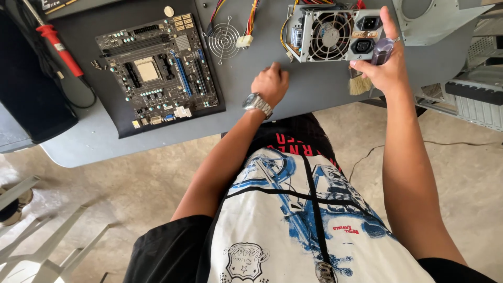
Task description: Disassembling and cleaning a computer power supply unit using a screwdriver and a brush
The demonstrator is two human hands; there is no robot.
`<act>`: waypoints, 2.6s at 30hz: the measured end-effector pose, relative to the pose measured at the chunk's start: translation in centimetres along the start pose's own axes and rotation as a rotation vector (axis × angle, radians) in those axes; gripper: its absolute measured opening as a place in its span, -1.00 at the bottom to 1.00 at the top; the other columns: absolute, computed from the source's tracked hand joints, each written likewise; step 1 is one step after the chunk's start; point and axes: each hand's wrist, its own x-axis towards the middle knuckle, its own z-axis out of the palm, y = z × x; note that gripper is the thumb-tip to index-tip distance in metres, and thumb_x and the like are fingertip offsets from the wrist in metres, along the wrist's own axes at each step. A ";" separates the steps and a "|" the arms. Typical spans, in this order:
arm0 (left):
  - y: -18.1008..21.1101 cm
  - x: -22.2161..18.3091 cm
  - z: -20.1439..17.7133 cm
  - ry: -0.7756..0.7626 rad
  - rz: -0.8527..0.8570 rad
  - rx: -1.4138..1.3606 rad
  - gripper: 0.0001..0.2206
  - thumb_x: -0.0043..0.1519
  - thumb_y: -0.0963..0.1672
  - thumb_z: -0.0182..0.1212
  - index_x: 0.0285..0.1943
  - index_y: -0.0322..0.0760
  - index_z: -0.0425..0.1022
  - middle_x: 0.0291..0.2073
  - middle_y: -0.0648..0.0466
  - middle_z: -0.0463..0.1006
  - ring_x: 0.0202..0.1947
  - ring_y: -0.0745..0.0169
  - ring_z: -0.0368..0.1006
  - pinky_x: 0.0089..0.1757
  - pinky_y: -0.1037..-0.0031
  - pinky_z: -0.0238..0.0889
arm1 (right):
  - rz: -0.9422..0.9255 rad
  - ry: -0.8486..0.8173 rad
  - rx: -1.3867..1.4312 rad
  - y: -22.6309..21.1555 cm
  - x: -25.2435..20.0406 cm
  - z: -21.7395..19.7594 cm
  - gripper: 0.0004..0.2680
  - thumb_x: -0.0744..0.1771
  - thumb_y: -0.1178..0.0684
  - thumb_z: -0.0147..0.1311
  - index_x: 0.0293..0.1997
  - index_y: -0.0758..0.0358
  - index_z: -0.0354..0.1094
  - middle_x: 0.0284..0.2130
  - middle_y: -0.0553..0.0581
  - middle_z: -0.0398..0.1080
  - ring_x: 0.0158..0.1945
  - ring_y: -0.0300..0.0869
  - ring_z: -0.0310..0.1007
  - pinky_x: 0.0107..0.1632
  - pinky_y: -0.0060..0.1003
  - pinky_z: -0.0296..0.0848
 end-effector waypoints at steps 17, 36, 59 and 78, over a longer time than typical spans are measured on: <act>-2.0 4.8 7.4 0.372 0.309 0.508 -0.90 0.21 -0.11 -0.09 -0.33 -0.17 0.29 -0.63 0.06 0.44 -0.70 0.00 0.41 -0.69 0.22 0.21 | 0.045 -0.018 -0.010 0.2 -0.2 -0.5 -0.29 0.28 0.38 0.19 0.46 -0.20 -0.27 0.46 0.15 -0.28 -0.39 -0.14 0.44 -0.37 -0.38 0.52; -6.0 5.9 -12.0 0.177 -0.045 0.132 -0.78 0.07 -0.02 -0.09 -0.41 -0.22 0.34 -0.41 -0.28 0.53 -0.38 -0.51 0.37 -0.36 -0.08 0.18 | 0.084 0.145 -0.113 0.1 -3.7 1.8 -0.28 0.28 0.28 0.20 0.53 -0.13 -0.29 -0.33 -0.06 0.29 -0.34 -0.26 0.22 0.04 -0.40 0.34; -2.5 1.3 -9.8 0.362 0.109 0.220 -0.84 0.12 -0.02 0.11 -0.39 -0.11 0.42 -0.46 0.03 0.50 -0.45 -0.15 0.49 -0.42 0.06 0.33 | 0.095 0.323 0.043 9.0 -10.2 9.5 -0.66 0.31 0.01 0.13 0.19 0.22 0.23 -0.06 0.17 0.29 -0.23 -0.14 0.38 -0.22 -0.35 0.32; 3.3 3.4 -8.9 0.376 0.048 0.337 -0.12 -0.22 0.13 0.57 0.24 -0.06 0.13 -0.03 -0.05 0.15 -0.04 -0.22 0.18 -0.07 -0.02 0.23 | 0.002 0.015 -0.208 10.7 8.4 -4.3 -0.69 0.27 0.18 0.08 0.14 0.27 0.23 -0.19 0.30 0.42 -0.19 0.07 0.40 -0.24 -0.09 0.37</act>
